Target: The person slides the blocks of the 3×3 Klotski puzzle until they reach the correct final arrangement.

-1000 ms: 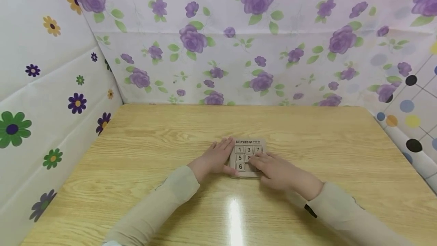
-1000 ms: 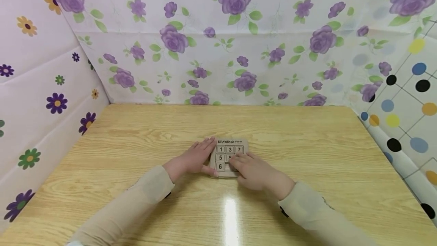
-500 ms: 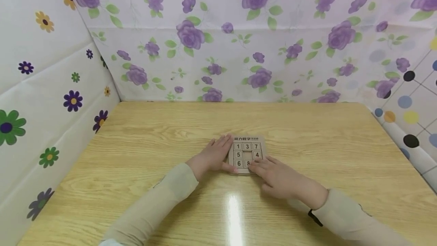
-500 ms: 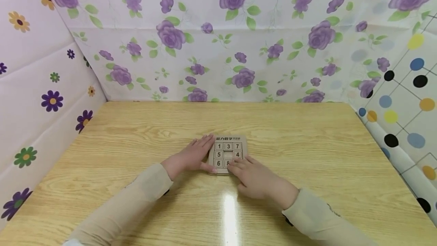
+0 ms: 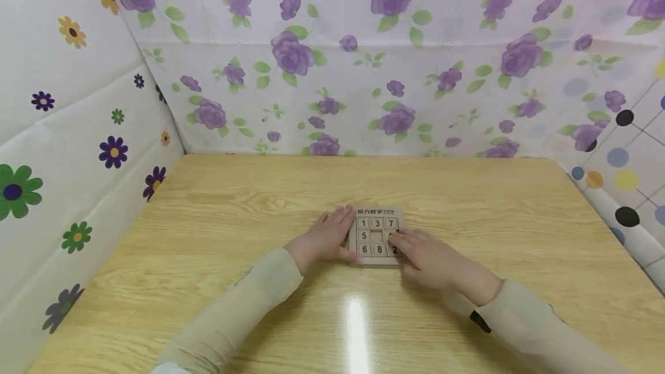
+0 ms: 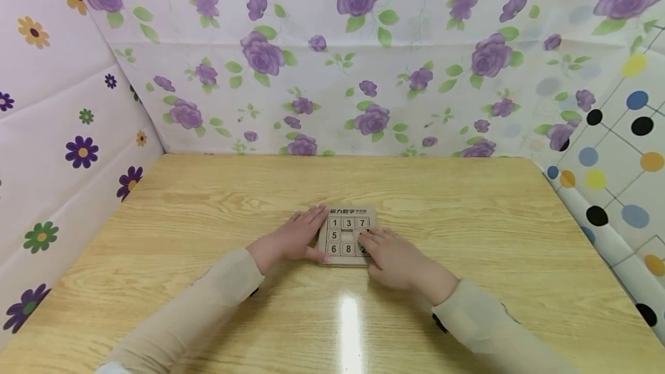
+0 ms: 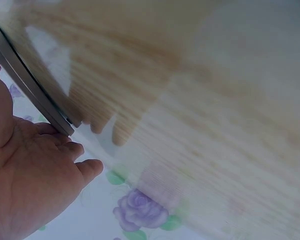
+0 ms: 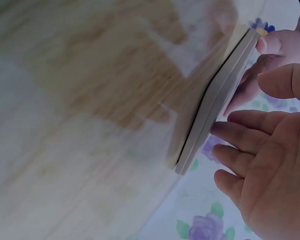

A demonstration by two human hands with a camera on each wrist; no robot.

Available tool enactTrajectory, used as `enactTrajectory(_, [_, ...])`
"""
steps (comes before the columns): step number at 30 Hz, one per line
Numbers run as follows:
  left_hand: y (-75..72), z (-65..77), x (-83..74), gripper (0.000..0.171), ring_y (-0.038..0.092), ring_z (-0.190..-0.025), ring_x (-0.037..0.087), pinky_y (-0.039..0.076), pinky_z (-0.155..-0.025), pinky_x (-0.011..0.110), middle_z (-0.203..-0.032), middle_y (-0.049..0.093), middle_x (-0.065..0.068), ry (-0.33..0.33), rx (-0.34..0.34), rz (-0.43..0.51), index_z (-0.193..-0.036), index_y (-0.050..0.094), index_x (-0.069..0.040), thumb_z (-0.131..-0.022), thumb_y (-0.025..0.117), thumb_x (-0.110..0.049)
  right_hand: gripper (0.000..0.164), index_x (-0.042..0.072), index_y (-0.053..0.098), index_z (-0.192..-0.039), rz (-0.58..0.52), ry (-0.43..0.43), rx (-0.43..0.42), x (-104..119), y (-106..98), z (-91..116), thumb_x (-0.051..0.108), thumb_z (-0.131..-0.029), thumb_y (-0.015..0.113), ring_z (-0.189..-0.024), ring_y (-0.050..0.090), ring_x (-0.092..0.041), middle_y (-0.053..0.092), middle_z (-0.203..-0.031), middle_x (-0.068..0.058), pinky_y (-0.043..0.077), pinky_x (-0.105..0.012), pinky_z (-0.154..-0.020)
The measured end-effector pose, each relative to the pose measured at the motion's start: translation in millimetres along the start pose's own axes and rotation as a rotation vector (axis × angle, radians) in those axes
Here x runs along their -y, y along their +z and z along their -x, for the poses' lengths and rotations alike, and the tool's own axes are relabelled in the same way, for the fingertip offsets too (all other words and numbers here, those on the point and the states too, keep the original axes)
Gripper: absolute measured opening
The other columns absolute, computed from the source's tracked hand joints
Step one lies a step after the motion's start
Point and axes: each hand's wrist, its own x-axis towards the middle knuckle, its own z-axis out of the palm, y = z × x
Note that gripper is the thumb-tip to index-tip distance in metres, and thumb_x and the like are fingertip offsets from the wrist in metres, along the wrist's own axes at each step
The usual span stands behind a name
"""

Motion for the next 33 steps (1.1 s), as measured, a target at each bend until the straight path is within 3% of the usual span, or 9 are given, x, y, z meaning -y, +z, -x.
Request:
enactTrajectory(5, [-2.8,-0.3,-0.8,0.113,0.004,-0.148,0.027,0.008,-0.12,0.048,-0.16,0.002,0.011,0.002,-0.001,-0.004,-0.153,0.007,-0.005,-0.076,0.064,-0.064,0.054,-0.004,0.044,-0.139,-0.006,-0.044,0.014,3,1,-8,0.016,-0.089,0.053,-0.135,0.037,-0.04,0.044,-0.144,-0.02,0.027,-0.054,-0.113])
enactTrajectory(13, [-1.5,-0.9,-1.2,0.114,0.003,-0.148,0.025,0.007,-0.12,0.047,-0.16,0.001,0.01,-0.001,0.003,0.005,-0.153,0.007,-0.005,-0.075,0.064,-0.065,0.056,-0.002,0.041,-0.141,-0.015,-0.041,0.051,8,1,-13,0.016,-0.089,0.052,-0.137,0.034,-0.04,0.043,-0.146,-0.019,0.023,-0.055,-0.114])
enactTrajectory(18, [0.1,-1.7,-0.6,0.114,0.003,-0.148,0.026,0.007,-0.12,0.047,-0.16,0.001,0.01,0.004,0.009,-0.005,-0.153,0.006,-0.006,-0.075,0.063,-0.066,0.058,-0.003,0.039,-0.142,-0.017,-0.056,0.044,10,0,-1,0.014,-0.088,0.053,-0.138,0.032,-0.041,0.038,-0.147,-0.021,0.023,-0.056,-0.114])
enactTrajectory(26, [-2.6,-1.2,-0.3,0.114,0.002,-0.148,0.025,0.006,-0.12,0.046,-0.16,-0.001,0.009,-0.005,0.022,-0.011,-0.153,0.005,-0.006,-0.075,0.063,-0.067,0.054,-0.006,0.046,-0.136,0.014,-0.066,0.012,16,-4,22,0.013,-0.087,0.055,-0.132,0.04,-0.042,0.05,-0.139,-0.021,0.027,-0.057,-0.112])
enactTrajectory(33, [-2.1,0.1,-0.7,0.113,0.003,-0.148,0.026,0.007,-0.12,0.047,-0.16,0.0,0.01,-0.01,0.018,-0.004,-0.153,0.006,-0.006,-0.076,0.063,-0.066,0.054,-0.008,0.047,-0.134,0.044,-0.073,-0.009,12,-2,19,0.012,-0.085,0.056,-0.129,0.043,-0.043,0.051,-0.137,-0.022,0.03,-0.058,-0.11])
